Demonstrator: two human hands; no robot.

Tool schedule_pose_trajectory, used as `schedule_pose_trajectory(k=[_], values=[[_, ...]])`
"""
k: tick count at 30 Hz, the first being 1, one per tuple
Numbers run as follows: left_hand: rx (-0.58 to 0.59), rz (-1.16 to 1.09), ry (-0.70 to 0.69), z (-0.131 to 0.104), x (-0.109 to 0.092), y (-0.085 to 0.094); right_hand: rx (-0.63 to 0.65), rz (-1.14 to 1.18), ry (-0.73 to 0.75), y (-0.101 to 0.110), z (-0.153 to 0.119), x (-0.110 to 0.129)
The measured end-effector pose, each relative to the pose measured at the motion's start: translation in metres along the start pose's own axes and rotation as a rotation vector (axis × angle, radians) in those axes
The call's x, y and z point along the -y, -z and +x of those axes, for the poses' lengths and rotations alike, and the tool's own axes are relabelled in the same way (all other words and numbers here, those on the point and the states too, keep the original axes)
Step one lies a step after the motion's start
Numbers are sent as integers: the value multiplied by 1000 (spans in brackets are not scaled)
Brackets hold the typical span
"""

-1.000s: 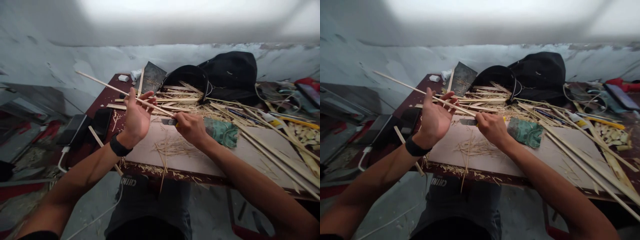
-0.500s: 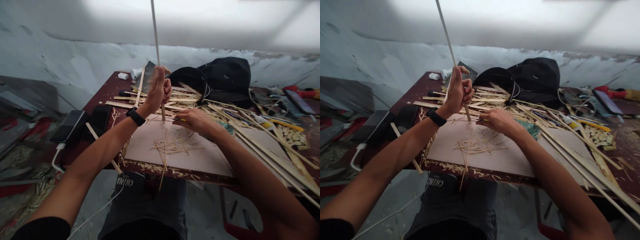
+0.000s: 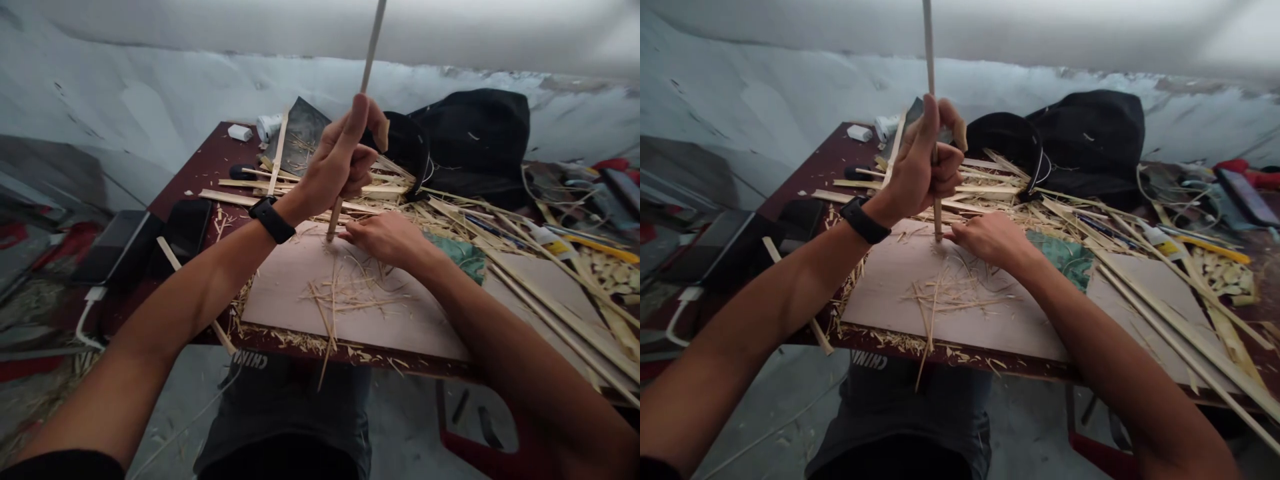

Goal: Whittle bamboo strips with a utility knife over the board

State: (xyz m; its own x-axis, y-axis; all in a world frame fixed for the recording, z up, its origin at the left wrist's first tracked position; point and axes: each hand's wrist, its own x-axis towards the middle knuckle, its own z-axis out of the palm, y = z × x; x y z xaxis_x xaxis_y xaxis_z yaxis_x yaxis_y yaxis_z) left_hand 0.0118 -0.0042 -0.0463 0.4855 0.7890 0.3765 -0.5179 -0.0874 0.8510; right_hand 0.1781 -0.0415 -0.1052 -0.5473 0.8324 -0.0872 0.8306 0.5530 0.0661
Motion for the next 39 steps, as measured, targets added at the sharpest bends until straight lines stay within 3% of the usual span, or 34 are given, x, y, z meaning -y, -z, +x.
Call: schedule_pose_trajectory(k=[6,16,21,29,36,39], values=[[-26,-8,27,1,3,-9,68,53,-65,1,2,7],[-111,44,55,6,4,0,133,106,18,20,9,11],[-184,-19,90,6,6,2,204,25,-45,34,14,21],[-24,-27,-16,7,7,-1,107,2,-55,23,-3,22],[92,-77,54,10,1,12,119,-79,-112,15,-7,22],[88,-94,50,12,1,19,95,-98,-125,10,-8,22]])
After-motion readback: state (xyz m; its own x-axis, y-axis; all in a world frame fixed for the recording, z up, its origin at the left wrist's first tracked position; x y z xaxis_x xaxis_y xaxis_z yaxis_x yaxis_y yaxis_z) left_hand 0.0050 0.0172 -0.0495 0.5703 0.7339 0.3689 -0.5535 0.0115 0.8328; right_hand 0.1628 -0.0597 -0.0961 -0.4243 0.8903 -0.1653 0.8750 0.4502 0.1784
